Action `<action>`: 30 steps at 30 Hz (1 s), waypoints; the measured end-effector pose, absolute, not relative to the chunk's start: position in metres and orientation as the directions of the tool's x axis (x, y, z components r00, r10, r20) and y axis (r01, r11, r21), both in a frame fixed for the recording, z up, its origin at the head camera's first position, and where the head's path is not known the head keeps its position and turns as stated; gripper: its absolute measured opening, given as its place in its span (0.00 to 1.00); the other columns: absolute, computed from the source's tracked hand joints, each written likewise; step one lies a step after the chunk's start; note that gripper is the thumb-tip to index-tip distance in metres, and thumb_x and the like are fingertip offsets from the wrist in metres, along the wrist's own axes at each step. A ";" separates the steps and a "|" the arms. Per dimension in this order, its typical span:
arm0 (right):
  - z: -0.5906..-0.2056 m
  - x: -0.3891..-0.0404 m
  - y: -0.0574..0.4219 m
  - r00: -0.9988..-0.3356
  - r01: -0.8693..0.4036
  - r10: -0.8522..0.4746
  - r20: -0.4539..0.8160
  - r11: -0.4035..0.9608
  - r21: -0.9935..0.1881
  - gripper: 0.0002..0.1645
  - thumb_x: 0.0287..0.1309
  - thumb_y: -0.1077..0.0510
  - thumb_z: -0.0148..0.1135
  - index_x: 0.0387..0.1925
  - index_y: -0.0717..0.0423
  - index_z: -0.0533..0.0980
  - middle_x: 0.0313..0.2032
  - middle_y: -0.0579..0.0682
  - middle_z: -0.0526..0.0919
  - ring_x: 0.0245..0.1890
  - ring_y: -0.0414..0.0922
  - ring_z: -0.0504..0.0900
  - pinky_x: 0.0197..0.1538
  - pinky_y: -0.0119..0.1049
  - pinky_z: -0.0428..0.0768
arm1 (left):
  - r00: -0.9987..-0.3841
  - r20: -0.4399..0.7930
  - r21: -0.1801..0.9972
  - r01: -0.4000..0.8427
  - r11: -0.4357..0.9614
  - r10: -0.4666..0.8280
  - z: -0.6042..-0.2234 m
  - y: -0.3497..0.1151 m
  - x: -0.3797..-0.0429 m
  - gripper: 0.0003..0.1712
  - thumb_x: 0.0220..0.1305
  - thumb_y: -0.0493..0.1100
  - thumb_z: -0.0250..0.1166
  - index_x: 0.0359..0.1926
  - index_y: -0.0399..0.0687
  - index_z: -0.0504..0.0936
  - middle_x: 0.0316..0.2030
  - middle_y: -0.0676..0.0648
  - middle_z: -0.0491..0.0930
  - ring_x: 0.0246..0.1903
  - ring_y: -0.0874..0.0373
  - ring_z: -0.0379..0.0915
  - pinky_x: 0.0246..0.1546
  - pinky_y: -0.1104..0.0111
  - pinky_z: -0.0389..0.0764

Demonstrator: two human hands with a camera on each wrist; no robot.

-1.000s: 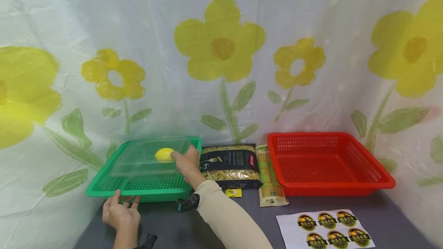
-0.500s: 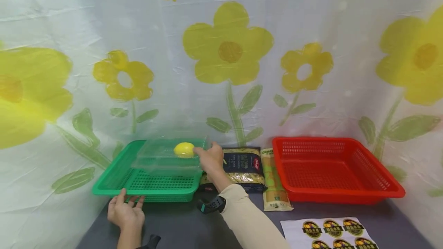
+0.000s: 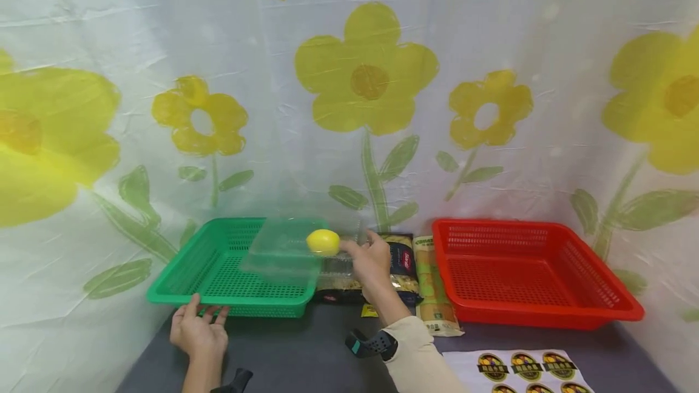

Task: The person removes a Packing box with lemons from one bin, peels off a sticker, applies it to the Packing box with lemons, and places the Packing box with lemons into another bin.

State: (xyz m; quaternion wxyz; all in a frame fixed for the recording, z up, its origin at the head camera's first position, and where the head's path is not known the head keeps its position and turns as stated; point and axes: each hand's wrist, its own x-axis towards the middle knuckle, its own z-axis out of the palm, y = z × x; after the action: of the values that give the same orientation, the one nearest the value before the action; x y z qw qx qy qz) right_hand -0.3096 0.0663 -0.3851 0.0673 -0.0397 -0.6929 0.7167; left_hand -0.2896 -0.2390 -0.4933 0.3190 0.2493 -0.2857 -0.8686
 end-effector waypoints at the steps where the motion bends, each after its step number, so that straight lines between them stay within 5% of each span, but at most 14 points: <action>1: -0.385 -0.307 0.071 -0.988 -0.044 0.152 0.038 -0.033 -0.998 0.47 0.59 0.56 0.70 0.75 0.62 0.60 0.16 0.41 0.60 0.09 0.38 0.52 0.18 0.33 0.59 | -0.675 -0.251 0.651 0.413 -0.637 -0.694 -0.493 -0.239 -0.290 0.18 0.68 0.48 0.68 0.37 0.47 0.66 0.38 0.48 0.69 0.27 0.53 0.73 0.29 0.60 0.85; 12: -0.379 -0.283 0.110 -0.983 -0.031 0.183 0.022 -0.049 -0.998 0.43 0.60 0.59 0.68 0.73 0.64 0.62 0.34 0.47 0.67 0.13 0.37 0.55 0.16 0.28 0.60 | -0.671 -0.226 0.659 0.429 -0.618 -0.706 -0.493 -0.238 -0.289 0.18 0.70 0.48 0.67 0.37 0.46 0.66 0.38 0.48 0.69 0.25 0.54 0.73 0.28 0.60 0.84; 24: -0.384 -0.246 0.147 -0.991 -0.014 0.133 -0.002 -0.113 -0.994 0.40 0.66 0.60 0.64 0.75 0.60 0.60 0.26 0.44 0.66 0.12 0.36 0.57 0.16 0.27 0.59 | -0.672 -0.196 0.689 0.424 -0.588 -0.714 -0.493 -0.235 -0.289 0.19 0.70 0.50 0.66 0.37 0.47 0.64 0.38 0.47 0.68 0.27 0.53 0.73 0.29 0.61 0.84; 30: -0.392 -0.232 0.158 -0.988 0.043 0.146 -0.055 -0.082 -0.996 0.45 0.66 0.59 0.64 0.78 0.59 0.55 0.33 0.44 0.65 0.12 0.36 0.56 0.16 0.28 0.59 | -0.668 -0.202 0.681 0.430 -0.592 -0.717 -0.493 -0.236 -0.287 0.19 0.69 0.50 0.67 0.37 0.47 0.65 0.38 0.47 0.68 0.27 0.52 0.73 0.29 0.60 0.84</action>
State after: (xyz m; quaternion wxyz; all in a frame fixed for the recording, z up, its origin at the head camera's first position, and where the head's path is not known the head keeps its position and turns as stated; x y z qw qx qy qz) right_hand -0.2323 0.1581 -0.3915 0.0349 -0.0697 -0.6766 0.7322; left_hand -0.2875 -0.2357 -0.4926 0.3331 0.2350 -0.3047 -0.8608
